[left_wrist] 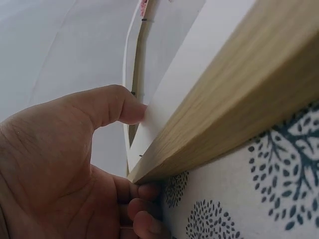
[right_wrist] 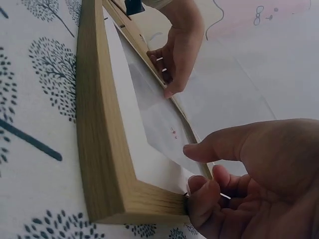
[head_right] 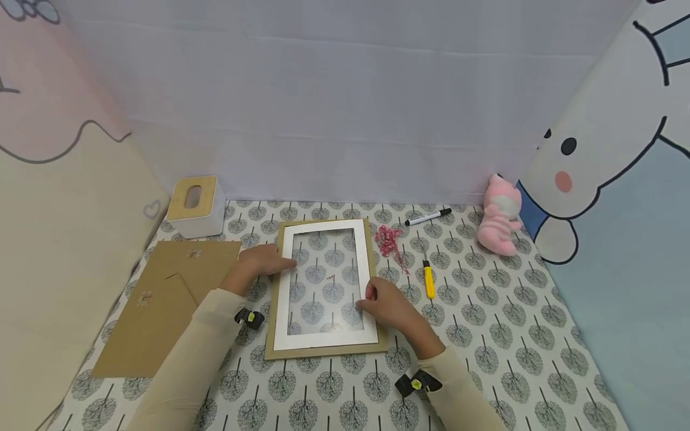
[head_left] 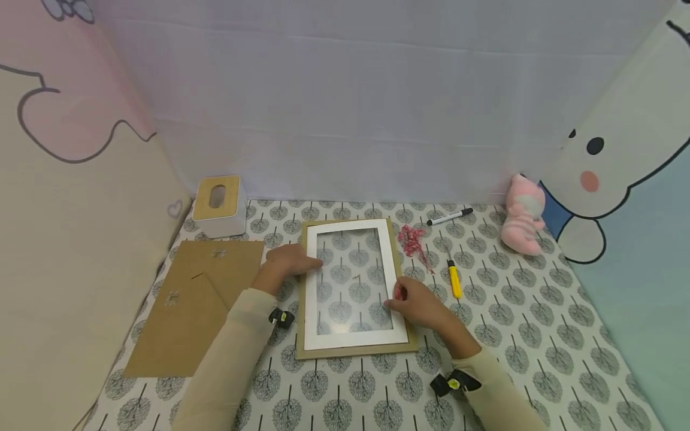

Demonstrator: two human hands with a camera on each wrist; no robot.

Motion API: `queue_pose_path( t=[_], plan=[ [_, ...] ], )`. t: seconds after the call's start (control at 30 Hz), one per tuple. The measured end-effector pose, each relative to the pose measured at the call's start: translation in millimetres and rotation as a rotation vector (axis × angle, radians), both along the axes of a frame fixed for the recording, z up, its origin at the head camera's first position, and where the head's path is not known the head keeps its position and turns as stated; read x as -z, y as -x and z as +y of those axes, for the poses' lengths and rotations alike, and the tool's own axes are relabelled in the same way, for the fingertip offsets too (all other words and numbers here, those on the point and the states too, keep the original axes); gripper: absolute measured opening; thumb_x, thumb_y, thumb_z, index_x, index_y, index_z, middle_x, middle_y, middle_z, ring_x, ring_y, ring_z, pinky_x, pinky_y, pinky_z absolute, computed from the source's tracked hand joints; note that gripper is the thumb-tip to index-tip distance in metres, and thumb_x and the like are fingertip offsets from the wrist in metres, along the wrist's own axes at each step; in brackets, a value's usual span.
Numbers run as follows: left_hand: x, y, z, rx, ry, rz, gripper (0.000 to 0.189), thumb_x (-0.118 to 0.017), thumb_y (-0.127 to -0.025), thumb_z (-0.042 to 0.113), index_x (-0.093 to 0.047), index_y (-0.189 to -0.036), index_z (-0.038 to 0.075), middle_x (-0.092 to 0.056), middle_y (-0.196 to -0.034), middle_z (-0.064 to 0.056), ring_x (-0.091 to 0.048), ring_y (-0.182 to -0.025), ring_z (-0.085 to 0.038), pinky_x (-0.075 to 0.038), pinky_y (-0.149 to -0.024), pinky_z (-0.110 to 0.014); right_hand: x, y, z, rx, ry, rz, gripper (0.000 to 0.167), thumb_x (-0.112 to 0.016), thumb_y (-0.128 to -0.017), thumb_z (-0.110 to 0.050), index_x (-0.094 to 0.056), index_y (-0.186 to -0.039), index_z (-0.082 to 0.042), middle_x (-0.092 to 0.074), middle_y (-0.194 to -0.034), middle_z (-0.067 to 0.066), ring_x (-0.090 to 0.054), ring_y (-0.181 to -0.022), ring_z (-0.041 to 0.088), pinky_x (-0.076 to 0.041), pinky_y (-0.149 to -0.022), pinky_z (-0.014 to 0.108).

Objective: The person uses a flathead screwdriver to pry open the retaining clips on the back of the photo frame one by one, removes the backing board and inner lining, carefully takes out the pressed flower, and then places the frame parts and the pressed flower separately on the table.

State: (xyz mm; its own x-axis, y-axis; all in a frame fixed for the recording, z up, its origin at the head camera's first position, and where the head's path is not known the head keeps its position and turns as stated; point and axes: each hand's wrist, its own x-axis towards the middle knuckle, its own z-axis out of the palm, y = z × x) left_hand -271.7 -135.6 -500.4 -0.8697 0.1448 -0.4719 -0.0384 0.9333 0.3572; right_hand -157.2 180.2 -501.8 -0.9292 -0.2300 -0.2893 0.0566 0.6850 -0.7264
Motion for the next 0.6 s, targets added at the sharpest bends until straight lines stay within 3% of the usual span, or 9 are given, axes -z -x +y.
queue_pose_path(
  t=[0.13,0.2,0.27,0.33,0.47,0.53,0.6],
  plan=[
    [-1.3,0.0,-5.5,0.002,-0.039,-0.012,0.047,-0.062,-0.090,0.058,-0.069,-0.098,0.012,-0.073,-0.084,-0.008,-0.070,-0.074,-0.022,-0.052,-0.073,-0.039,-1.0,0.9,-9.2,-0.012,-0.020,-0.002,0.018,-0.075,-0.096,-0.015,-0.060,-0.090,-0.008,-0.053,-0.078,0.004,-0.047,-0.067,0.017,-0.041,-0.058,0.028],
    [-2.0,0.0,-7.3,0.001,-0.050,-0.017,0.045,-0.063,-0.089,0.056,-0.068,-0.100,0.013,-0.073,-0.085,-0.008,-0.069,-0.075,-0.022,-0.052,-0.072,-0.038,-1.6,2.9,-15.8,-0.053,-0.031,0.012,0.012,-0.072,-0.098,-0.014,-0.070,-0.103,-0.004,-0.057,-0.079,0.003,-0.049,-0.067,0.015,-0.041,-0.058,0.028],
    [-2.5,0.2,-8.1,0.005,-0.054,-0.016,0.045,-0.064,-0.089,0.056,-0.068,-0.102,0.013,-0.073,-0.086,-0.008,-0.068,-0.075,-0.022,-0.051,-0.072,-0.037,-1.8,7.5,-23.6,-0.114,-0.049,0.043,0.026,-0.069,-0.101,-0.014,-0.073,-0.124,-0.003,-0.058,-0.076,0.002,-0.047,-0.064,0.013,-0.040,-0.057,0.026],
    [-3.1,-0.2,-7.6,0.011,-0.059,-0.011,0.045,-0.063,-0.089,0.056,-0.066,-0.104,0.013,-0.073,-0.087,-0.008,-0.067,-0.075,-0.022,-0.049,-0.072,-0.036,-2.5,13.6,-31.3,-0.176,-0.079,0.083,0.040,-0.067,-0.103,-0.014,-0.066,-0.142,-0.005,-0.057,-0.071,-0.001,-0.044,-0.060,0.010,-0.037,-0.055,0.024],
    [-2.2,-1.6,-5.2,0.018,-0.071,-0.002,0.044,-0.063,-0.090,0.055,-0.064,-0.106,0.014,-0.072,-0.088,-0.008,-0.066,-0.075,-0.022,-0.049,-0.072,-0.036,-4.3,25.5,-43.5,-0.256,-0.169,0.111,0.053,-0.067,-0.104,-0.018,-0.053,-0.154,-0.010,-0.053,-0.064,0.001,-0.037,-0.053,0.010,-0.033,-0.051,0.025],
    [-1.3,-2.7,-4.9,0.017,-0.072,0.002,0.044,-0.063,-0.089,0.054,-0.064,-0.107,0.014,-0.072,-0.088,-0.008,-0.066,-0.075,-0.021,-0.049,-0.072,-0.036,-6.0,28.3,-47.9,-0.278,-0.222,0.103,0.055,-0.067,-0.103,-0.020,-0.052,-0.155,-0.012,-0.059,-0.072,0.006,-0.039,-0.055,0.012,-0.034,-0.052,0.027],
    [-1.3,-4.0,-5.2,0.017,-0.071,0.006,0.045,-0.063,-0.088,0.054,-0.064,-0.108,0.013,-0.072,-0.088,-0.008,-0.066,-0.075,-0.021,-0.050,-0.071,-0.037,-7.3,29.4,-51.7,-0.298,-0.268,0.097,0.055,-0.067,-0.103,-0.020,-0.052,-0.155,-0.014,-0.068,-0.093,0.015,-0.042,-0.059,0.015,-0.037,-0.056,0.029]
  ],
)
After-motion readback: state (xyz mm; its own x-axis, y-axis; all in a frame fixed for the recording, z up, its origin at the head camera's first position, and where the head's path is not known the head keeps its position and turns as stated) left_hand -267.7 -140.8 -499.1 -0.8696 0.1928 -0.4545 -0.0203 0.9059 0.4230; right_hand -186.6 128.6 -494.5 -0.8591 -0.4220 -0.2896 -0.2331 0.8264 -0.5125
